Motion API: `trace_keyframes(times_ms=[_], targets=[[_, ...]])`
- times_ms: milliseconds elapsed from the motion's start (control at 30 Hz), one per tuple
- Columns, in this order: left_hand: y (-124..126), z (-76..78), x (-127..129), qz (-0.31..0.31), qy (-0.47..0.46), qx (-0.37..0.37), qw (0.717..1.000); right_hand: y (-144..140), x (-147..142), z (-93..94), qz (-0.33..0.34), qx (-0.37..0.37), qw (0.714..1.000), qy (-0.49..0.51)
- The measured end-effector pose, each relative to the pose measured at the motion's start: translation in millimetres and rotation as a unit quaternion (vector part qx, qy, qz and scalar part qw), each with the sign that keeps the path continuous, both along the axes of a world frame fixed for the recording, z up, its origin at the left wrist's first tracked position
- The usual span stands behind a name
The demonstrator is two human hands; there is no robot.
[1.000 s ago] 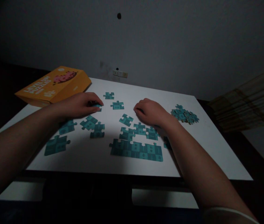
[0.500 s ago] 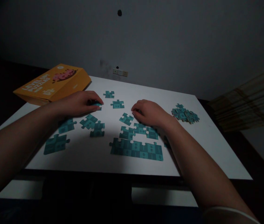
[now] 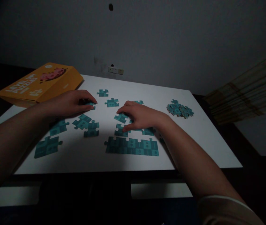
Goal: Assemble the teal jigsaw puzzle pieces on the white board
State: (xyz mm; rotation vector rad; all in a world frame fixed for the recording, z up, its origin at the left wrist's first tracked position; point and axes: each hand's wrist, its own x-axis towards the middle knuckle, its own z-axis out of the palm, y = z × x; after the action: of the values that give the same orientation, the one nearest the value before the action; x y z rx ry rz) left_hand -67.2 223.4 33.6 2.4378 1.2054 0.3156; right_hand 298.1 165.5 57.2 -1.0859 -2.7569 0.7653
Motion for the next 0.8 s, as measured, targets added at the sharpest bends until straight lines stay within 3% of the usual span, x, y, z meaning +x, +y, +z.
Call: trace_keyframes(times_ms=[133,267,367,433,500,600,700,800], targets=[[-0.8,2.1,1.4,-0.004,0.005,0.028,1.000,7.4,9.6,-3.6,-0.015,0.006,1.000,0.007],[-12.6,28.6,11.7,0.001,0.012,0.112,0.994,18.3,24.8,-7.9,-0.044,0.018,0.999,0.015],[-35.4,50.2,34.3,-0.053,0.024,0.132,0.990,25.3,34.7,-10.6,-0.064,0.026,0.998,0.014],[-60.9,53.5,58.0,-0.117,0.028,0.120,0.985,28.7,39.0,-11.8,-0.071,0.034,0.997,0.018],[-92.4,44.5,85.3,-0.182,0.037,0.093,0.978,31.2,41.2,-12.5,-0.071,0.038,0.996,0.022],[-137.9,15.6,120.6,-0.247,0.051,0.092,0.963,34.1,42.5,-13.5,-0.064,0.039,0.997,0.026],[-168.7,-11.0,136.7,-0.234,0.080,0.093,0.964,37.4,43.1,-15.8,-0.055,0.046,0.997,0.034],[-188.0,-22.1,136.8,-0.209,0.109,0.081,0.968,40.7,43.5,-19.0,-0.049,0.053,0.997,0.041]])
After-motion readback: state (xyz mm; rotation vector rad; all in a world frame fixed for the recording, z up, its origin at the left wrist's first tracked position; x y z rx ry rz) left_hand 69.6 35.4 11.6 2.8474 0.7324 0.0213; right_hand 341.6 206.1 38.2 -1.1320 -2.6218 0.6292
